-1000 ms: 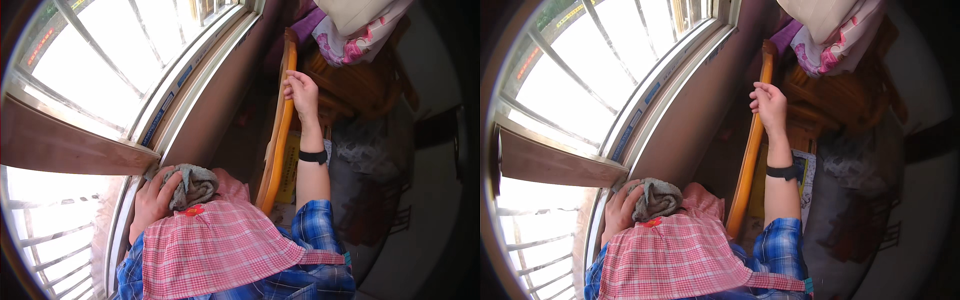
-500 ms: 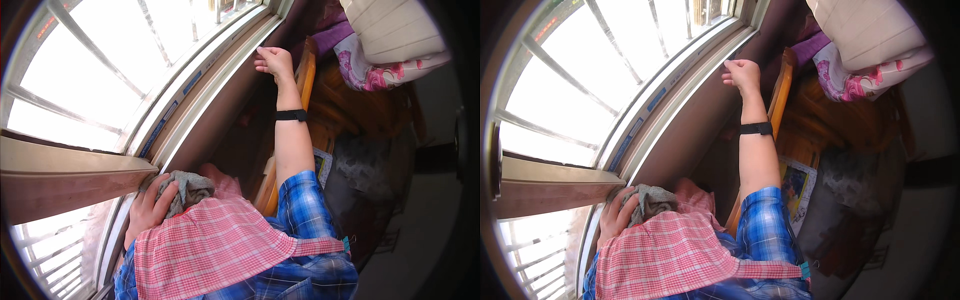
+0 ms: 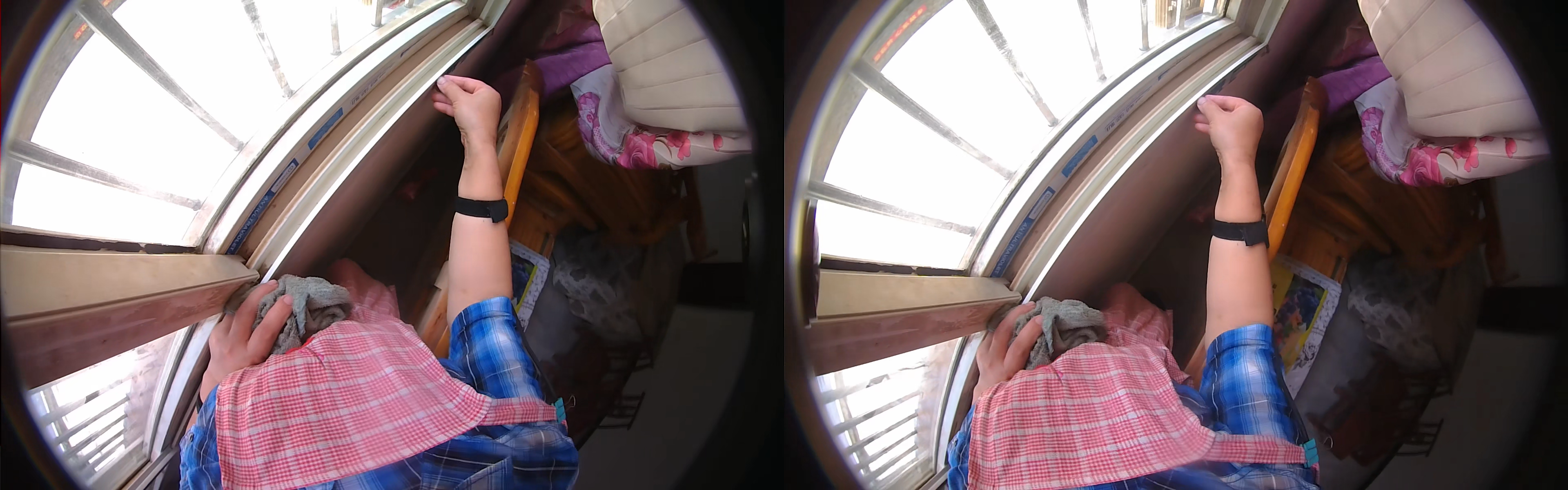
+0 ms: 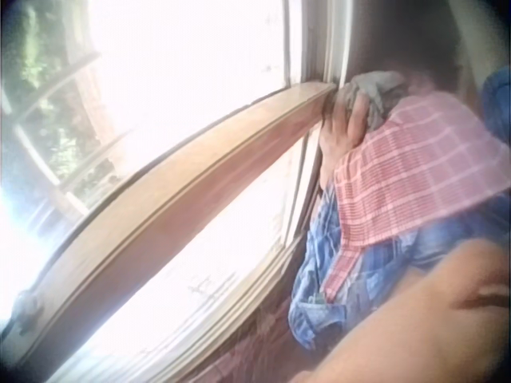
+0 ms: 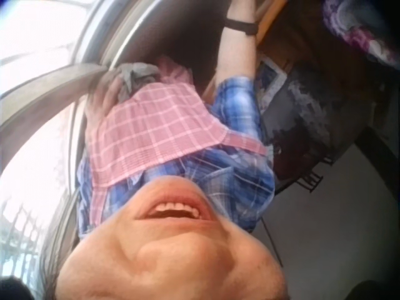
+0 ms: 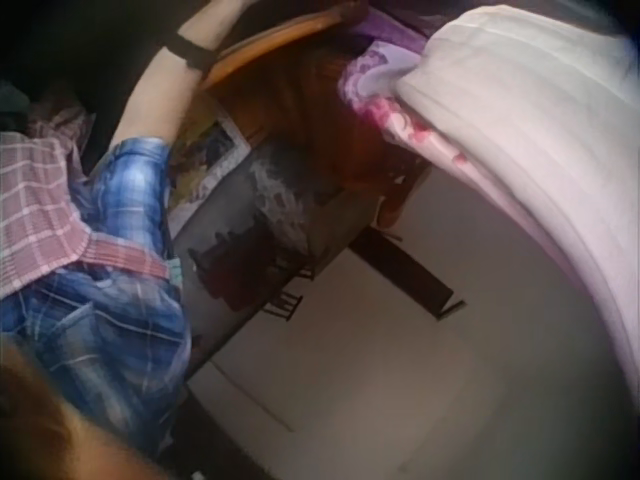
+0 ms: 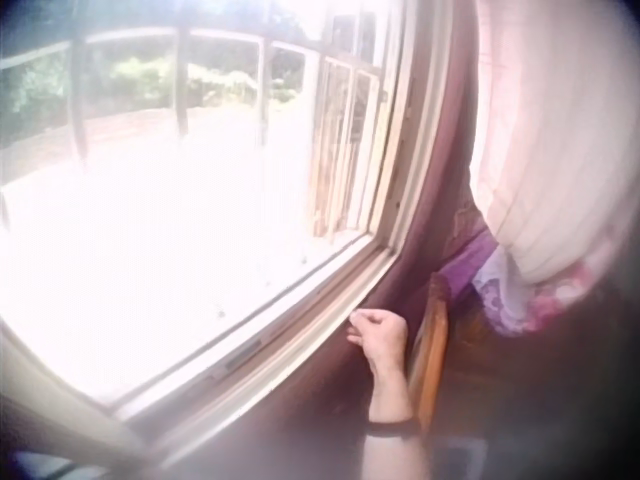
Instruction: The recorder is attempting to repair or secure a sliding window frame using thin metal strips or tools.
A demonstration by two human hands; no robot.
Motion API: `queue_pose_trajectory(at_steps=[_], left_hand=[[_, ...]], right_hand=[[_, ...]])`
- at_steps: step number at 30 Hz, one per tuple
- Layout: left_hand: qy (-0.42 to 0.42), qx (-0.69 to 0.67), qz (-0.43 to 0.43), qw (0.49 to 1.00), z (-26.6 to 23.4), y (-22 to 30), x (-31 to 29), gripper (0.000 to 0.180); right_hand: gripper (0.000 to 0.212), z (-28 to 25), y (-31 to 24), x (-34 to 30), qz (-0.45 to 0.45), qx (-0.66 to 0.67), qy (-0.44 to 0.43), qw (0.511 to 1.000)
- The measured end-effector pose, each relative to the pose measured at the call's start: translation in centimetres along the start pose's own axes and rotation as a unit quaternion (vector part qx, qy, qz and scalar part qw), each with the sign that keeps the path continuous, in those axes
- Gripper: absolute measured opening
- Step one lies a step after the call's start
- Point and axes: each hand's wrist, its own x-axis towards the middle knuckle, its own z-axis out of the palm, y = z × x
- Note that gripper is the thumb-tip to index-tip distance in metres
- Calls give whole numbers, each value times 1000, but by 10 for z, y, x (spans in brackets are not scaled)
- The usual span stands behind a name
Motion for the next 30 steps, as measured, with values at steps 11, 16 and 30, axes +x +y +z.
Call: queue_pose_trajectory(at_steps=[11,16,30], left_hand=[[-10,45,22,999,0,-2,-2,52],[-1,55,26,998,1,-4,-3,52],[20,71,58,996,9,-10,-3,48]], right_hand=[[14,8,18,-6,-87,-26,36,995],[13,8,19,-5,-107,-76,43,990],[15,9,26,-3,-145,-143,51,978]])
